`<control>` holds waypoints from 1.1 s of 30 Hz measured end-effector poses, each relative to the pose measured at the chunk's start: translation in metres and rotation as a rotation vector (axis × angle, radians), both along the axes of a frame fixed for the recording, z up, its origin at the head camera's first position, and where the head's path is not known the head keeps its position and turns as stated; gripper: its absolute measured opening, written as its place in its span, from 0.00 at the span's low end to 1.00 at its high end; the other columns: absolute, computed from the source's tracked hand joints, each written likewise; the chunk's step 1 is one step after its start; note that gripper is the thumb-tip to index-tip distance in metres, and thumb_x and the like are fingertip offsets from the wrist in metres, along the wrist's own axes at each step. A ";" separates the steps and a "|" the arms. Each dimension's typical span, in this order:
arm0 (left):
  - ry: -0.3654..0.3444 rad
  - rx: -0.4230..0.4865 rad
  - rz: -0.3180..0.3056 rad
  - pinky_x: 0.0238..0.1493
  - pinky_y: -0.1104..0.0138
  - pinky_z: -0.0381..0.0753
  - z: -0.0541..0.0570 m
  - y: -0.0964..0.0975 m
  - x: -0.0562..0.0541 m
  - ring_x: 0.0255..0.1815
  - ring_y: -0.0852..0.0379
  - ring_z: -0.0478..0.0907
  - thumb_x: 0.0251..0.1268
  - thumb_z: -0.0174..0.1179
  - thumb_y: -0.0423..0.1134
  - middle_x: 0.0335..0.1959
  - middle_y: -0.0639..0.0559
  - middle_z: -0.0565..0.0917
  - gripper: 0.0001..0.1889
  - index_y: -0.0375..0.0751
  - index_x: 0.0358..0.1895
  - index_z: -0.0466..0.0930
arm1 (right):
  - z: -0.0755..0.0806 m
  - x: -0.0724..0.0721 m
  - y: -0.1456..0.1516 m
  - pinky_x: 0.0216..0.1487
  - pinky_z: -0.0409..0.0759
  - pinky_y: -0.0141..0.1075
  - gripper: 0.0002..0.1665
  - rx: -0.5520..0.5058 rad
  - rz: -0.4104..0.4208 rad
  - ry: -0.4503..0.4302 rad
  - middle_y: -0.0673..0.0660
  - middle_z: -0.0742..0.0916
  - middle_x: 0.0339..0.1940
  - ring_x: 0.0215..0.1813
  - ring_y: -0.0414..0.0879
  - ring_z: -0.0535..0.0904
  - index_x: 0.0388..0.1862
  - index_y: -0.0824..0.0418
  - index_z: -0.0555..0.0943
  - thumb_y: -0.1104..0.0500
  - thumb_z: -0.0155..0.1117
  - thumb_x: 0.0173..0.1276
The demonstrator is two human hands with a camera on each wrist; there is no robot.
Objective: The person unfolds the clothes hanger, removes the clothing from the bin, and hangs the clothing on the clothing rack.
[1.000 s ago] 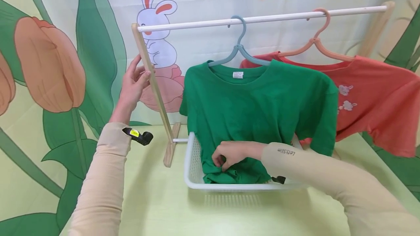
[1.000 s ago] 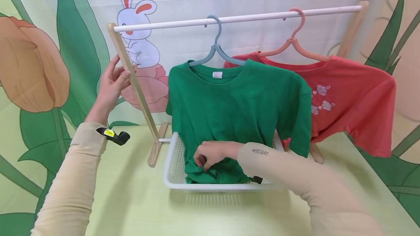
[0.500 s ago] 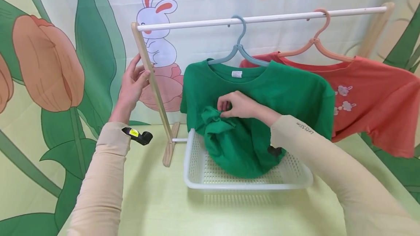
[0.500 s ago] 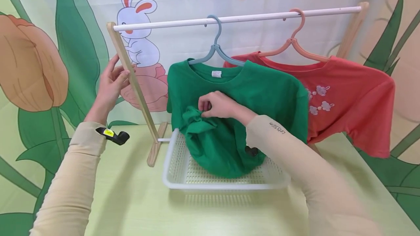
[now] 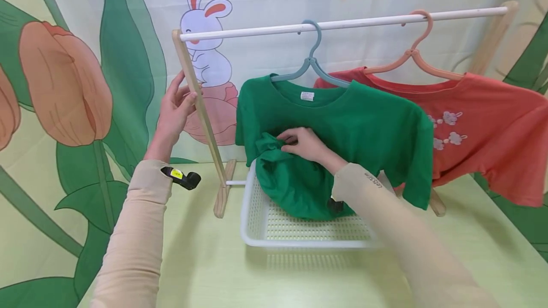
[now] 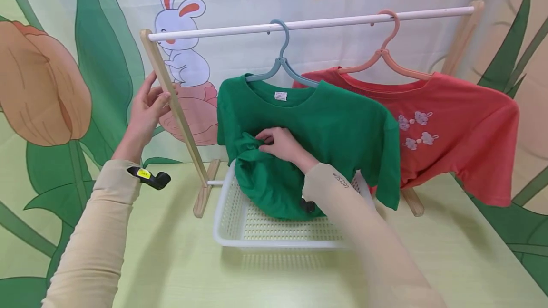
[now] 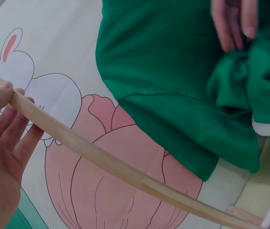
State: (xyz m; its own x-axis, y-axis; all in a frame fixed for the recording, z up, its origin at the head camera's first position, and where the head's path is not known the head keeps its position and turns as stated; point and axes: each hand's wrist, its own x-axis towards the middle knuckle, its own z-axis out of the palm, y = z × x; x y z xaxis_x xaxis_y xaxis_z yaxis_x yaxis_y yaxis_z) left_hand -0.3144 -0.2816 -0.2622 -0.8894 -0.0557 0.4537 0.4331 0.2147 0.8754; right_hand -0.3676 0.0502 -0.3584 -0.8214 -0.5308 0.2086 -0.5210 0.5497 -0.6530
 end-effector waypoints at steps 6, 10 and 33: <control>-0.002 -0.011 0.005 0.69 0.44 0.69 -0.002 -0.001 -0.001 0.70 0.43 0.71 0.76 0.52 0.41 0.69 0.35 0.71 0.31 0.69 0.76 0.55 | -0.012 0.006 -0.002 0.64 0.79 0.44 0.24 -0.006 0.098 0.055 0.57 0.81 0.66 0.68 0.52 0.76 0.64 0.56 0.79 0.58 0.67 0.69; 0.001 -0.012 0.015 0.69 0.45 0.70 -0.001 -0.002 0.000 0.70 0.44 0.71 0.76 0.52 0.41 0.68 0.38 0.72 0.31 0.70 0.76 0.55 | -0.011 0.015 -0.005 0.52 0.82 0.42 0.18 -0.048 0.130 0.145 0.55 0.84 0.55 0.54 0.49 0.80 0.55 0.57 0.84 0.59 0.69 0.66; -0.017 -0.009 0.020 0.69 0.46 0.69 -0.002 0.000 -0.002 0.69 0.48 0.72 0.75 0.53 0.41 0.69 0.37 0.71 0.31 0.73 0.75 0.56 | -0.067 0.040 0.007 0.35 0.80 0.31 0.05 0.437 0.360 -0.068 0.48 0.86 0.33 0.30 0.37 0.79 0.39 0.52 0.87 0.60 0.70 0.64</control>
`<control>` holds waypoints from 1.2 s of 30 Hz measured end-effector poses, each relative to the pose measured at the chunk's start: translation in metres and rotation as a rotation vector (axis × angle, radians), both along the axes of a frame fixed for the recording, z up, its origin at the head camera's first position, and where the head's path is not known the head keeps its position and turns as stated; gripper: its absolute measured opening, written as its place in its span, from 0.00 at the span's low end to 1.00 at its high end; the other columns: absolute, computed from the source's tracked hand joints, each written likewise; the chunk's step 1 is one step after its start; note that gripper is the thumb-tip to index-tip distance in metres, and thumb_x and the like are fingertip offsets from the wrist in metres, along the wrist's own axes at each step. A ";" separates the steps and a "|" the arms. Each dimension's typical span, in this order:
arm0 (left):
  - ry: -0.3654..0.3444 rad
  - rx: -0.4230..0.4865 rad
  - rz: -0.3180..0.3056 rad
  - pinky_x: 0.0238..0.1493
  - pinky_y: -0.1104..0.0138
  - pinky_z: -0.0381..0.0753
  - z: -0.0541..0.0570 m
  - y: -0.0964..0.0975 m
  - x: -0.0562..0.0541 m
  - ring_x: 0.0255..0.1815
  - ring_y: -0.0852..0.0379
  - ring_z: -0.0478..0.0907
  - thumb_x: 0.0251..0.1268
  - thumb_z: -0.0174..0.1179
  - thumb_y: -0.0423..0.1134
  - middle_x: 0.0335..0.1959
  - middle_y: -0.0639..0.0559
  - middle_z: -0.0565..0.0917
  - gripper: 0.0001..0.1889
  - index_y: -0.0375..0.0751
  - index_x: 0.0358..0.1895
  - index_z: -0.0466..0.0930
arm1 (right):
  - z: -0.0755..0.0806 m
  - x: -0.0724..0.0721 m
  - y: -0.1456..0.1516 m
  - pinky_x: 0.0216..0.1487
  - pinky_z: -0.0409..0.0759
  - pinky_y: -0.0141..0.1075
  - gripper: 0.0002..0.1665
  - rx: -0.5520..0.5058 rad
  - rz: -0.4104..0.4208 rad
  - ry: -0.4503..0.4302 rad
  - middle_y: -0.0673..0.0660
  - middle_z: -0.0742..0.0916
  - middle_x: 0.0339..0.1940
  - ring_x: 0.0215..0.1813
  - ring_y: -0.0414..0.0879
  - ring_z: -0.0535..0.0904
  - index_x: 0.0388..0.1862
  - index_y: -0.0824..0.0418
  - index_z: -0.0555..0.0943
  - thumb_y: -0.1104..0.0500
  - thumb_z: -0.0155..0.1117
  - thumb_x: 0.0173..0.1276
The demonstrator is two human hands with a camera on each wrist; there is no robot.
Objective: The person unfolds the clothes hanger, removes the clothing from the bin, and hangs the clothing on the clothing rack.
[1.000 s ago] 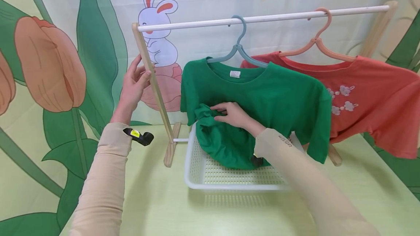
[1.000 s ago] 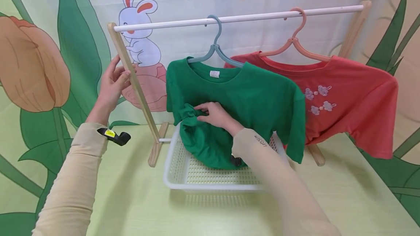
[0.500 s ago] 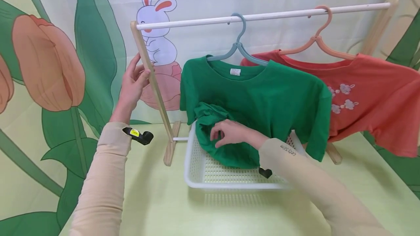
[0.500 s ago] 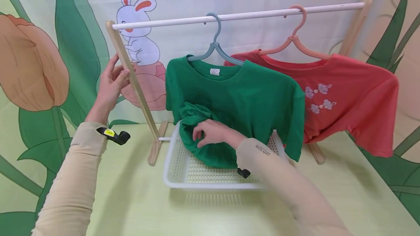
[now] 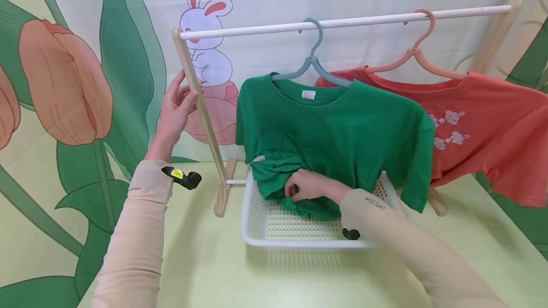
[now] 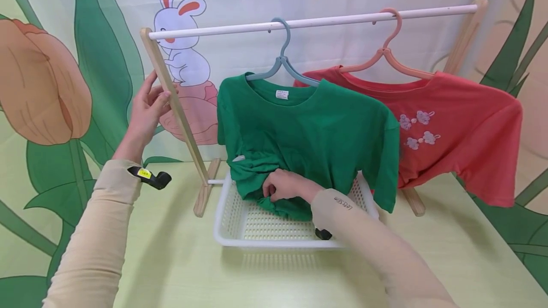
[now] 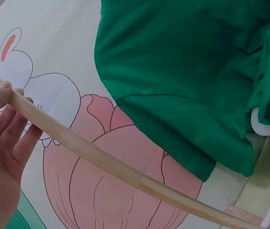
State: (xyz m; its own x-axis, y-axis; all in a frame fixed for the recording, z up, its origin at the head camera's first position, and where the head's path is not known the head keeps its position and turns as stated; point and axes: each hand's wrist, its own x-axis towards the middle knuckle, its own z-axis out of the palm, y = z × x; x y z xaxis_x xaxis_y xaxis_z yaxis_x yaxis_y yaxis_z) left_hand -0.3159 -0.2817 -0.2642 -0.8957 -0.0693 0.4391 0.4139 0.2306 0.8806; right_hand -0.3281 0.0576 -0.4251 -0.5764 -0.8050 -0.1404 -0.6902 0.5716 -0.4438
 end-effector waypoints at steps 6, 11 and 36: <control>0.008 0.004 -0.006 0.69 0.45 0.69 0.000 0.001 0.000 0.69 0.47 0.72 0.75 0.53 0.41 0.68 0.36 0.72 0.31 0.73 0.75 0.56 | 0.043 -0.021 0.009 0.29 0.82 0.32 0.05 -0.235 -0.133 0.030 0.55 0.85 0.30 0.21 0.41 0.79 0.39 0.57 0.86 0.64 0.64 0.68; 0.007 0.007 -0.018 0.69 0.46 0.69 0.002 0.001 0.001 0.70 0.44 0.71 0.75 0.53 0.41 0.69 0.37 0.71 0.31 0.72 0.75 0.56 | 0.086 -0.040 0.009 0.36 0.83 0.35 0.06 -0.411 -0.287 0.182 0.59 0.85 0.34 0.29 0.44 0.82 0.42 0.62 0.85 0.64 0.62 0.70; -0.009 0.032 -0.027 0.70 0.45 0.67 0.003 0.002 0.005 0.71 0.43 0.70 0.76 0.52 0.39 0.68 0.40 0.73 0.32 0.70 0.76 0.55 | 0.063 -0.011 0.006 0.38 0.78 0.36 0.15 -0.384 -0.359 0.301 0.50 0.82 0.41 0.37 0.44 0.78 0.50 0.49 0.86 0.51 0.71 0.64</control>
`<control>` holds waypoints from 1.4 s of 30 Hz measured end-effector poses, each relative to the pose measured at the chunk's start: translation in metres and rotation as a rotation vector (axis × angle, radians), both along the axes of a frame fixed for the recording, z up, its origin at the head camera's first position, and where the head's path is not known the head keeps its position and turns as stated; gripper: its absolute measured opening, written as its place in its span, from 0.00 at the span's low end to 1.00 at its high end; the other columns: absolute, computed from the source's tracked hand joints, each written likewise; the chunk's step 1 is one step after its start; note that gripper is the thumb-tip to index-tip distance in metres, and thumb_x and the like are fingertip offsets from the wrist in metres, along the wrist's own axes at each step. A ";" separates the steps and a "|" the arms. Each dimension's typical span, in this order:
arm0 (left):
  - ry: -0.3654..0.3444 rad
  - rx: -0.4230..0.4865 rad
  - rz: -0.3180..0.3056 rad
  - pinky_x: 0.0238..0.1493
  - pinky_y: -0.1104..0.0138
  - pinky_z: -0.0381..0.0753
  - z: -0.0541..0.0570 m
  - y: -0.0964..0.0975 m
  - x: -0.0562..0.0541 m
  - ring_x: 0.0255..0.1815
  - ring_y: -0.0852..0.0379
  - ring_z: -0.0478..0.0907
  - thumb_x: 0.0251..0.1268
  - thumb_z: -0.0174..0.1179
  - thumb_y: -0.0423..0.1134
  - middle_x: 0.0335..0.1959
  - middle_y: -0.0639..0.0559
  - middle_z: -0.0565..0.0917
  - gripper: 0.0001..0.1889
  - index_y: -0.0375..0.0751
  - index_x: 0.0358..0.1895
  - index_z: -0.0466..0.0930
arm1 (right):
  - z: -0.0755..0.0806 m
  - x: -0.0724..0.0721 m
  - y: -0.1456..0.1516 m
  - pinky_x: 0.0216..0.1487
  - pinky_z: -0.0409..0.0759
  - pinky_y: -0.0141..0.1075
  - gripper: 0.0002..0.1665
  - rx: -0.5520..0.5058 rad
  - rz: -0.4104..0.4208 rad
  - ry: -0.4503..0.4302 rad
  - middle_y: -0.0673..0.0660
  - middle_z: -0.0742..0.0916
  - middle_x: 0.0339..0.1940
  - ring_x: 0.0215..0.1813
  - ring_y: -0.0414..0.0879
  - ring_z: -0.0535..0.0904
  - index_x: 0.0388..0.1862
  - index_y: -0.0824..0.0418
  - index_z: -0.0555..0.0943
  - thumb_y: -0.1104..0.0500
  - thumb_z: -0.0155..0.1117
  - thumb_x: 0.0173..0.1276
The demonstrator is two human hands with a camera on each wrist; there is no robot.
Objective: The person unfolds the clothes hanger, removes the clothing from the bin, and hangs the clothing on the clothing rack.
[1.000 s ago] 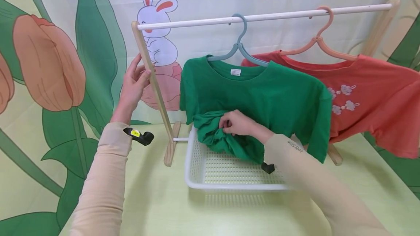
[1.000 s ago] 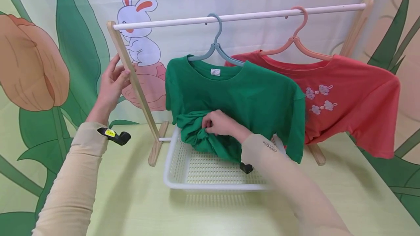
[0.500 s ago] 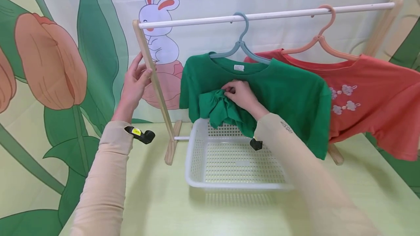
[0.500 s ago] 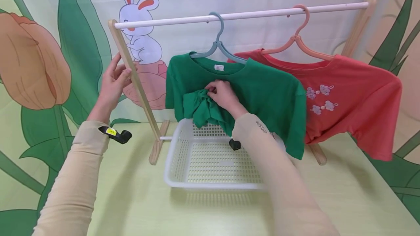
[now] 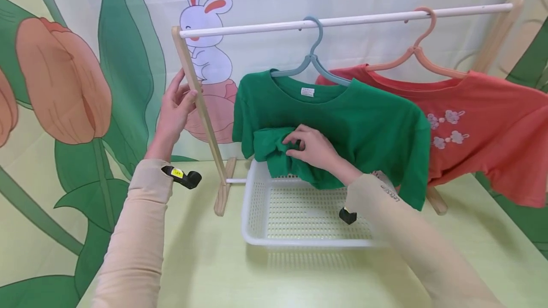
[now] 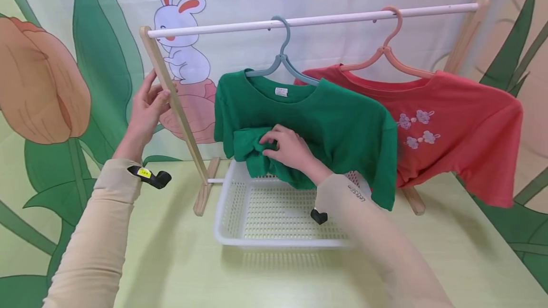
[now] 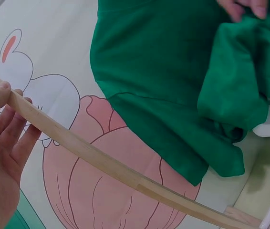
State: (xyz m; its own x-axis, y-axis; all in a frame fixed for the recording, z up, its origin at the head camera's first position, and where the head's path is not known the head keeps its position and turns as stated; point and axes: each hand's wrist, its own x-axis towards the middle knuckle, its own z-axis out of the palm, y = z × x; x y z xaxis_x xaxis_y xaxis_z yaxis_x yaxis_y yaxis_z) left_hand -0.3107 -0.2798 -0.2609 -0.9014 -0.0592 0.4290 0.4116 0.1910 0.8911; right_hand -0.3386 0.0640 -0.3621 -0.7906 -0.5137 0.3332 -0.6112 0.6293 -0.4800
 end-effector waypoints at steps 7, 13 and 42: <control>-0.016 0.001 0.002 0.71 0.45 0.67 0.011 0.006 0.012 0.72 0.40 0.68 0.76 0.51 0.37 0.67 0.41 0.74 0.32 0.68 0.77 0.55 | -0.038 0.003 -0.003 0.44 0.82 0.42 0.25 0.103 -0.030 -0.028 0.54 0.79 0.50 0.48 0.48 0.81 0.56 0.49 0.82 0.49 0.75 0.60; -0.028 -0.013 0.011 0.71 0.45 0.67 0.004 0.005 0.011 0.72 0.41 0.68 0.77 0.50 0.37 0.68 0.40 0.73 0.32 0.68 0.77 0.55 | -0.056 -0.006 -0.007 0.52 0.83 0.45 0.26 0.181 -0.056 0.036 0.55 0.80 0.56 0.57 0.52 0.78 0.61 0.49 0.80 0.53 0.72 0.64; 0.029 -0.024 0.008 0.69 0.45 0.69 -0.006 -0.004 -0.006 0.69 0.45 0.72 0.76 0.51 0.40 0.67 0.39 0.73 0.31 0.70 0.76 0.56 | -0.033 -0.036 0.012 0.75 0.65 0.54 0.36 0.191 0.017 -0.126 0.62 0.72 0.74 0.75 0.61 0.65 0.73 0.59 0.69 0.52 0.65 0.69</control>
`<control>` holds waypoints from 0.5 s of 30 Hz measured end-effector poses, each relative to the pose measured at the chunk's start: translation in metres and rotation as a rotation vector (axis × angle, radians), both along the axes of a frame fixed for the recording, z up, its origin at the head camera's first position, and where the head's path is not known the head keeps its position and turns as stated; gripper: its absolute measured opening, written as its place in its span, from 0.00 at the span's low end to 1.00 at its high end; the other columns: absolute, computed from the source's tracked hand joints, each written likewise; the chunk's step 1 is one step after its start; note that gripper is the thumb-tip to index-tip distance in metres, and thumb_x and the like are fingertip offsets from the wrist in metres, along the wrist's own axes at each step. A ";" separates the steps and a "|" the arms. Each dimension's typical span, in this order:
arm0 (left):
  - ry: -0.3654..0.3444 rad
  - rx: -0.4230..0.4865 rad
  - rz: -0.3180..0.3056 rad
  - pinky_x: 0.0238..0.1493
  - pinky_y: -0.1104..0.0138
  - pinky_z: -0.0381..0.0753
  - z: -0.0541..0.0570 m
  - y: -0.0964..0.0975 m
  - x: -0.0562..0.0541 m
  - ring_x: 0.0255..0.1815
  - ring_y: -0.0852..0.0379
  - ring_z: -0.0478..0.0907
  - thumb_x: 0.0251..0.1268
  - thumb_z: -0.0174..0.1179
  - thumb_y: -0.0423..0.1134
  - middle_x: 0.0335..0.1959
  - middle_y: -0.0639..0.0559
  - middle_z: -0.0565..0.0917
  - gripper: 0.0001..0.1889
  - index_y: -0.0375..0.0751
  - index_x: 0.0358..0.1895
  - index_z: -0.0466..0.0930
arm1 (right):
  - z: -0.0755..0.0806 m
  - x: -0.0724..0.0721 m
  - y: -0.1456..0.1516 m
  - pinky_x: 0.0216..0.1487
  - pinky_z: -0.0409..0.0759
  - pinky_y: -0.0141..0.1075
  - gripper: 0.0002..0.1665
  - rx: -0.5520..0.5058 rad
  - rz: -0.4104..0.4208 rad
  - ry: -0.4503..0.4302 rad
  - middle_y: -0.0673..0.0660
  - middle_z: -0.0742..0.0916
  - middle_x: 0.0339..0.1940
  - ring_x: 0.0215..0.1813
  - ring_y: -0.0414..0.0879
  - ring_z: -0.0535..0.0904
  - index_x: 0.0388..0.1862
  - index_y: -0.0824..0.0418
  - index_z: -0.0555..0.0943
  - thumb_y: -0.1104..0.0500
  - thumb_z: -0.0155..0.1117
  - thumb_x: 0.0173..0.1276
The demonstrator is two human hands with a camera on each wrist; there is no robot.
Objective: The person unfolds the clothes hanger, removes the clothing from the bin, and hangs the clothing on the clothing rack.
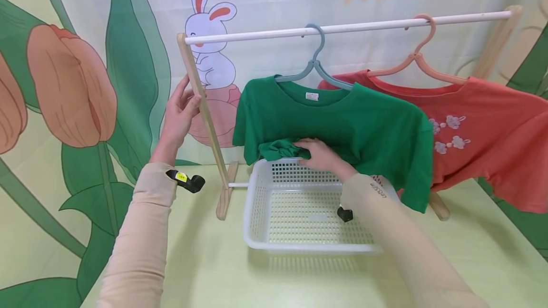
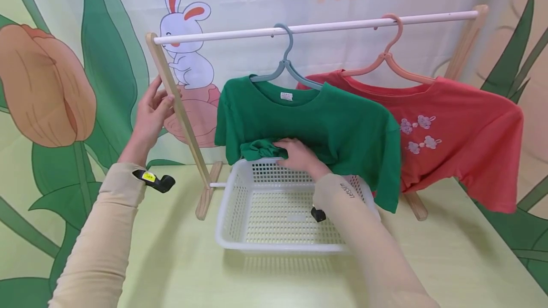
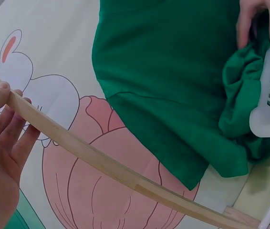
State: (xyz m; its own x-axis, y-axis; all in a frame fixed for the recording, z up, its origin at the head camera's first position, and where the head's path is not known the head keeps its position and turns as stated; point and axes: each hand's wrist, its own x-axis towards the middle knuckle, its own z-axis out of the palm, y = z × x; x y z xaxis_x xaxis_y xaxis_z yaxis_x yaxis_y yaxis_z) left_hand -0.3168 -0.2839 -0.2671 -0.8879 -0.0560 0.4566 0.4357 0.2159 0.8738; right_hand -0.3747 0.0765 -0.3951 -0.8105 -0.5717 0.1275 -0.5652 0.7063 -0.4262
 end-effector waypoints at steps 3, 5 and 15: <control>-0.006 0.002 0.004 0.69 0.45 0.69 -0.001 -0.001 0.001 0.68 0.48 0.73 0.76 0.51 0.40 0.67 0.39 0.74 0.31 0.70 0.76 0.55 | 0.000 0.002 -0.001 0.75 0.65 0.54 0.37 0.034 -0.002 0.011 0.62 0.74 0.73 0.73 0.62 0.67 0.73 0.58 0.69 0.51 0.67 0.67; -0.008 0.005 0.004 0.69 0.45 0.69 -0.002 -0.002 0.001 0.68 0.48 0.73 0.76 0.51 0.39 0.67 0.40 0.74 0.31 0.70 0.76 0.55 | 0.002 0.003 -0.004 0.74 0.66 0.54 0.34 0.010 -0.020 0.053 0.60 0.77 0.71 0.71 0.60 0.69 0.71 0.55 0.72 0.51 0.67 0.67; -0.007 0.008 0.002 0.69 0.46 0.69 0.000 0.001 0.000 0.66 0.52 0.75 0.76 0.52 0.40 0.66 0.42 0.75 0.31 0.69 0.76 0.56 | 0.004 -0.001 -0.032 0.66 0.75 0.48 0.30 -0.113 0.057 -0.012 0.57 0.78 0.63 0.62 0.54 0.76 0.69 0.54 0.74 0.52 0.65 0.69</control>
State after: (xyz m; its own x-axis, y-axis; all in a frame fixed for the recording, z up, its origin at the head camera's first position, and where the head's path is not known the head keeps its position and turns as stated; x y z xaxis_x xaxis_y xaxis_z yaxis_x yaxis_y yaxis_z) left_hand -0.3169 -0.2833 -0.2667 -0.8909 -0.0618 0.4499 0.4292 0.2096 0.8786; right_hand -0.3760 0.0447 -0.3910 -0.7791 -0.5992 0.1844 -0.5974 0.6203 -0.5083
